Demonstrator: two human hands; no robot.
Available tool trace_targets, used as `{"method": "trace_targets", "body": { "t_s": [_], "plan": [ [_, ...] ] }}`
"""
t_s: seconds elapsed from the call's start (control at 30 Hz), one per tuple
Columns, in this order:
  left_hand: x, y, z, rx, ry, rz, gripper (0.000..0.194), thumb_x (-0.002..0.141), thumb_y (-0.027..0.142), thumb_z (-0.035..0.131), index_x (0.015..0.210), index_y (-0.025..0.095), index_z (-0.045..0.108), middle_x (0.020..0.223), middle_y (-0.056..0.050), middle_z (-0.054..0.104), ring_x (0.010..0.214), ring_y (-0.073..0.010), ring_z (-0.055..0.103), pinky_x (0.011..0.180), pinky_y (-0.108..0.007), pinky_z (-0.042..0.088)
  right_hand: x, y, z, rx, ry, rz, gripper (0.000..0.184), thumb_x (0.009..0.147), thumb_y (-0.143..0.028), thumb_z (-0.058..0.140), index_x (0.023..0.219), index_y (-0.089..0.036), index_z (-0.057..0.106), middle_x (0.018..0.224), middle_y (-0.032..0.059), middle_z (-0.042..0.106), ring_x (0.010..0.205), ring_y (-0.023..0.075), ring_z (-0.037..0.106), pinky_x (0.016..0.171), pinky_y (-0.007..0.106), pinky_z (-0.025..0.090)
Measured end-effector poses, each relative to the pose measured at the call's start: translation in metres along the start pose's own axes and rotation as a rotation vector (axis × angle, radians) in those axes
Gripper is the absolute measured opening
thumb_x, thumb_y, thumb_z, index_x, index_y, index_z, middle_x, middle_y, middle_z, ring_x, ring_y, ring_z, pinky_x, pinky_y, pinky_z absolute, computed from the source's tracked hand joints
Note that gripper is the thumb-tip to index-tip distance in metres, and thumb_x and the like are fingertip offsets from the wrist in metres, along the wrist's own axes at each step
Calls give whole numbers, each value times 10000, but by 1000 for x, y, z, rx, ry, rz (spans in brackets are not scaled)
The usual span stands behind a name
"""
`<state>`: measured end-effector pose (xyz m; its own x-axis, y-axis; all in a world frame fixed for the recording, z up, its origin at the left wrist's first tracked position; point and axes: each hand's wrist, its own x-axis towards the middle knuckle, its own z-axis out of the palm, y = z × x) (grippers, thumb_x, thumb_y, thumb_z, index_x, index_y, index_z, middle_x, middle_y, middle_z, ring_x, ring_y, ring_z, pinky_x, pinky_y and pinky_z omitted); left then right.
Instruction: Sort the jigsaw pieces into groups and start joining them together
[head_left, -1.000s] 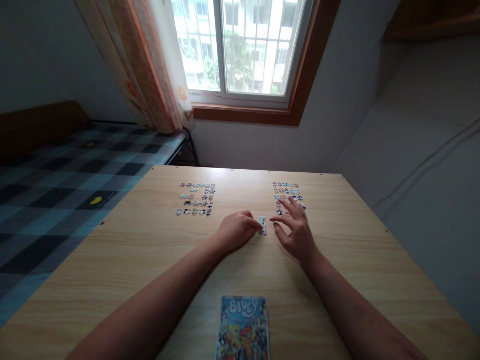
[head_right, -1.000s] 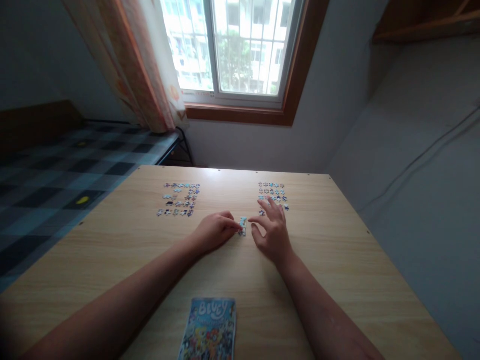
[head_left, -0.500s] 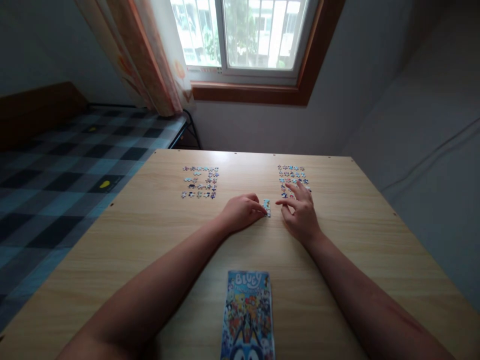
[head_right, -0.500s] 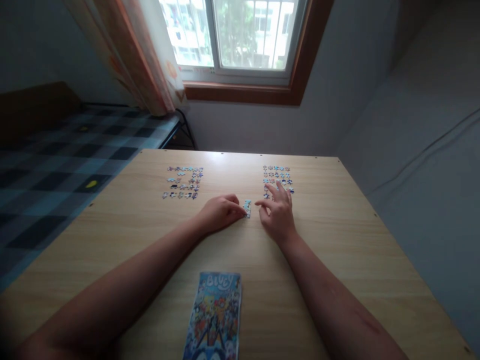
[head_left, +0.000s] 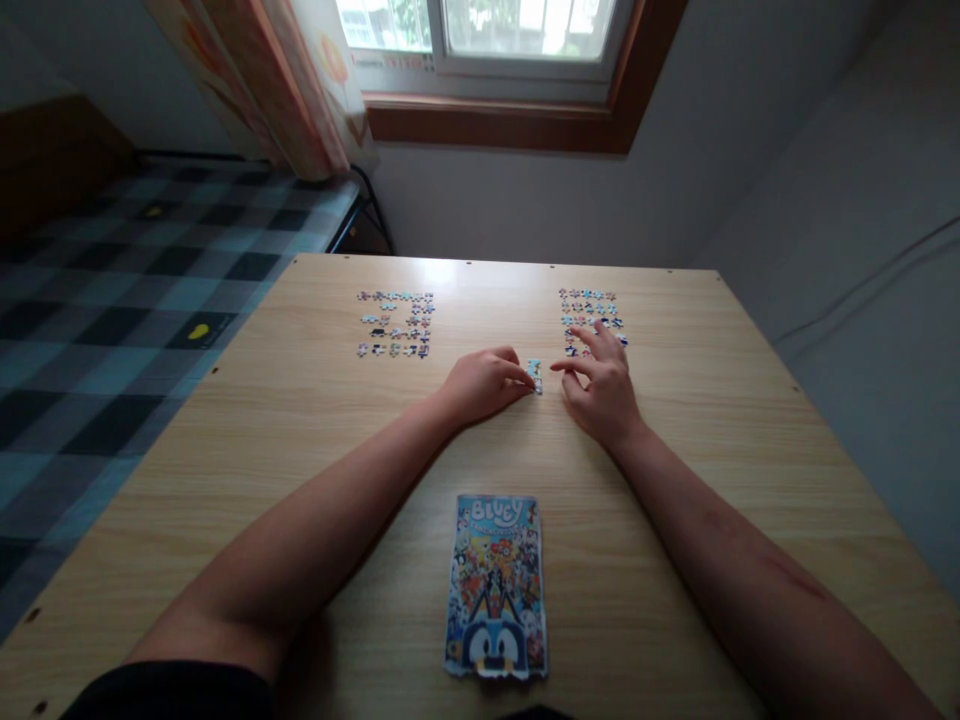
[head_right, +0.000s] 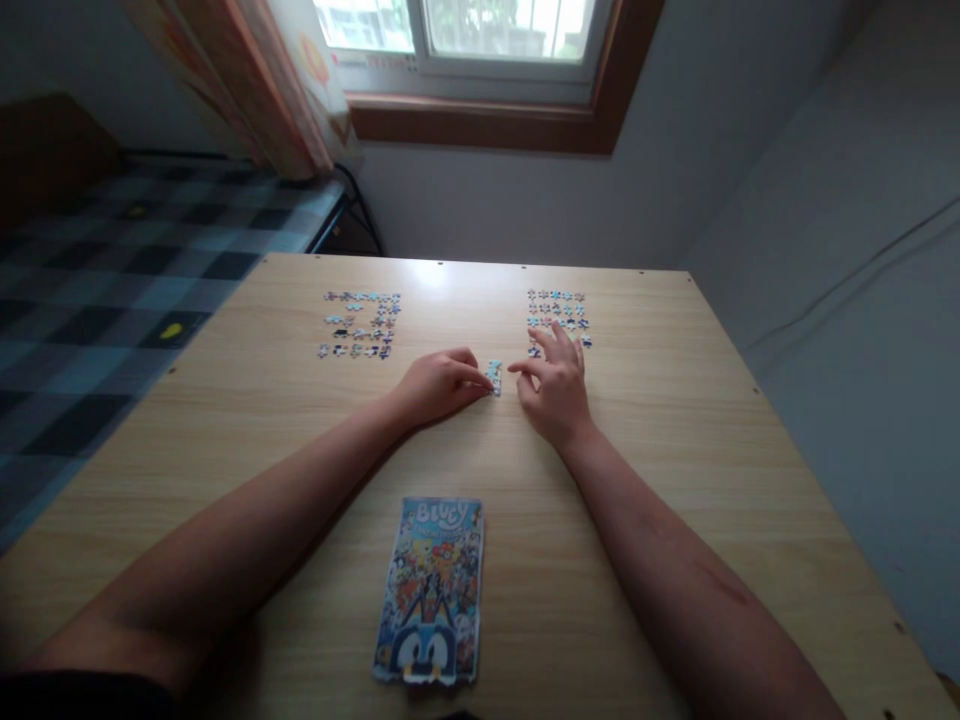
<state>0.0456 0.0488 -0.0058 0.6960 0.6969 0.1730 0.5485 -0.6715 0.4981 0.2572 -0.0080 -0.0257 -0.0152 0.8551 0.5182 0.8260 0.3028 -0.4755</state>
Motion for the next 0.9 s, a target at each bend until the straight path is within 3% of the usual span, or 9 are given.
{"method": "trace_targets", "body": {
  "t_s": [0.2, 0.33, 0.7, 0.9],
  "plan": [
    [-2, 2, -1, -50, 53, -37, 199, 875, 370, 640, 982, 281, 782, 990, -30, 678, 775, -135, 596, 758, -284, 447, -1, -2, 0, 10, 4, 0, 233, 812, -149, 557, 861, -245, 764, 1401, 39, 559, 1452, 313, 306, 1186, 617, 194],
    [-6, 5, -4, -57, 73, -86, 154, 866, 338, 643, 881, 230, 753, 940, -25, 668, 685, -115, 571, 693, -263, 442, -4, -2, 3, 11, 11, -24, 240, 804, -140, 562, 853, -257, 766, 1396, 38, 570, 1445, 322, 318, 1180, 618, 212],
    [-9, -4, -6, -131, 198, -112, 291, 850, 205, 546, 595, 202, 407, 687, -6, 516, 645, -128, 480, 610, -267, 372, -6, 1, 14, -21, 51, -73, 250, 821, -157, 533, 829, -255, 764, 1357, 78, 593, 1421, 338, 360, 1134, 646, 282],
    [-11, -9, -5, -150, 275, -133, 282, 852, 216, 536, 612, 212, 388, 679, -8, 507, 641, -137, 477, 609, -282, 377, -7, 1, 17, -10, 75, -88, 250, 827, -163, 528, 828, -258, 760, 1338, 77, 610, 1417, 341, 371, 1136, 646, 285]
  ]
}}
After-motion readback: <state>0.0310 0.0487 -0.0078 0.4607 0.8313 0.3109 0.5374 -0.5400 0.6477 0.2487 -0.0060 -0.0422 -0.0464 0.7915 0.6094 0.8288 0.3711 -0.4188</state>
